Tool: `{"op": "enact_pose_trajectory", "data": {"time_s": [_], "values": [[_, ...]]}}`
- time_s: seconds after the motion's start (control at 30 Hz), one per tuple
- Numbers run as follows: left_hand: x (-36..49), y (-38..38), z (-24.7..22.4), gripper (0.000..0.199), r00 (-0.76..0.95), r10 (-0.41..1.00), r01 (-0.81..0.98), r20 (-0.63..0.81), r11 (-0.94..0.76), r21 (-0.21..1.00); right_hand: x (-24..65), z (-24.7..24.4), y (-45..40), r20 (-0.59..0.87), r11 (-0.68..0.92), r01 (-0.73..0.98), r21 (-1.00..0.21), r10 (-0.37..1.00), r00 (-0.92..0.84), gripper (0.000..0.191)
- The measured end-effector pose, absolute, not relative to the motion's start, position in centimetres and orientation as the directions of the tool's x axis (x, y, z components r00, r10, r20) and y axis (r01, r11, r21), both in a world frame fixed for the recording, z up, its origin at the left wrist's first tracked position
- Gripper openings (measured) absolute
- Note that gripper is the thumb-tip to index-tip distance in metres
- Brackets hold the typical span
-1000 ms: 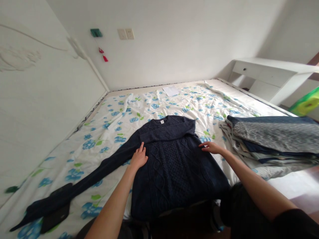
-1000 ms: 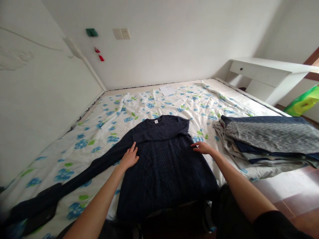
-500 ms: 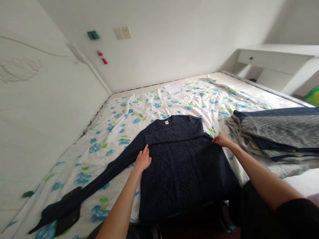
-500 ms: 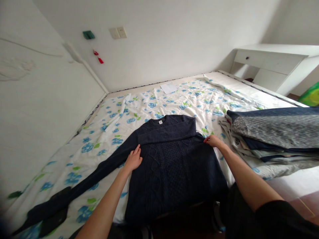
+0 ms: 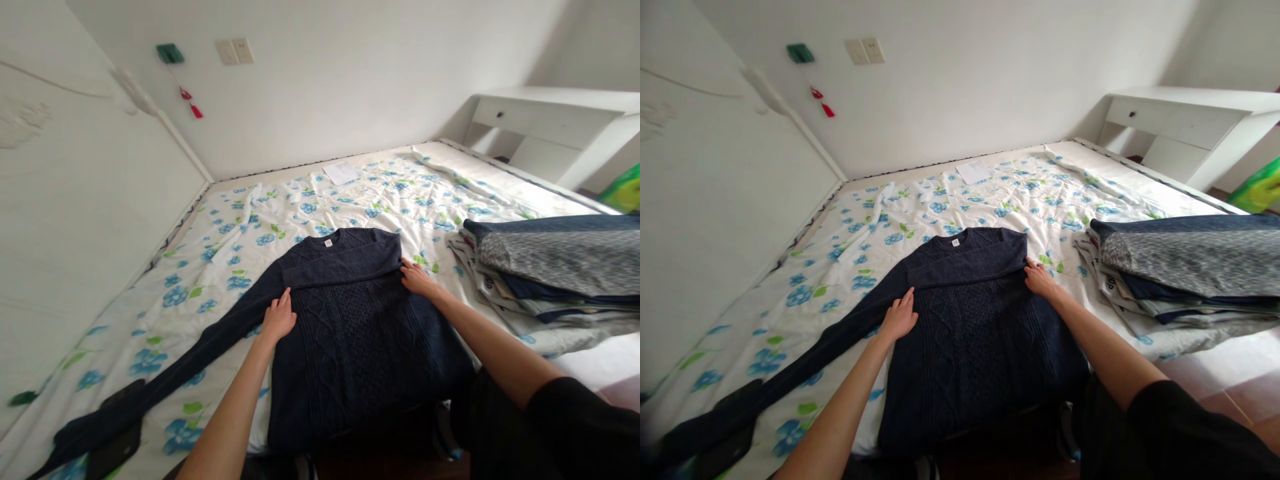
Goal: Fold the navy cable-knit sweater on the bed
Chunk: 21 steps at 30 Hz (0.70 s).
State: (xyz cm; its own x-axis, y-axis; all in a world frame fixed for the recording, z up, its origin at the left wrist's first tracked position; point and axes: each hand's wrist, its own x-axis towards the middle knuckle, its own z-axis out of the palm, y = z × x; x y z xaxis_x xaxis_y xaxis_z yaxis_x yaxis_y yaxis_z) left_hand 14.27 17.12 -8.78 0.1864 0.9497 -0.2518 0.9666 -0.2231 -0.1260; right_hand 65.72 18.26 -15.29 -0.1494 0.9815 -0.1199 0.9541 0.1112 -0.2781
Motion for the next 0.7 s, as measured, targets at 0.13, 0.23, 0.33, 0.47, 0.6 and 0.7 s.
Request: {"op": "enact_pose_trajectory", "data": {"time_s": [0.13, 0.23, 0.33, 0.47, 0.6, 0.7], "values": [[14.1, 17.2, -8.6, 0.077, 0.177, 0.946, 0.970, -0.273, -0.214, -0.114, 67.9, -15.3, 18.5, -0.158, 0.027, 0.950, -0.312, 0.984, -0.080, 0.045], [14.3, 17.2, -8.5, 0.079, 0.203, 0.955, 0.966, -0.214, -0.231, -0.114, 68.5, -15.5, 18.6, -0.144, 0.020, 0.946, -0.325, 0.987, -0.070, 0.045], [14.7, 17.3, -8.6, 0.078, 0.219, 0.962, 0.962, -0.162, -0.241, -0.132, 68.1, -15.6, 18.5, -0.153, 0.026, 0.958, -0.284, 0.986, -0.072, 0.046], [15.1, 17.7, -8.5, 0.076, 0.213, 0.955, 0.959, -0.205, -0.245, -0.145, 67.6, -15.5, 18.4, -0.144, 0.046, 0.964, -0.263, 0.986, -0.087, 0.047], [14.8, 18.6, -7.0, 0.077, 0.181, 0.964, 0.970, -0.194, -0.207, -0.127, 68.2, -14.7, 18.5, -0.104, -0.007, 0.958, -0.285, 0.994, -0.024, 0.051], [14.3, 18.9, -5.5, 0.073, 0.170, 0.947, 0.974, -0.272, -0.202, -0.097, 68.9, -14.3, 18.7, -0.077, -0.074, 0.945, -0.318, 0.996, 0.052, 0.053]]}}
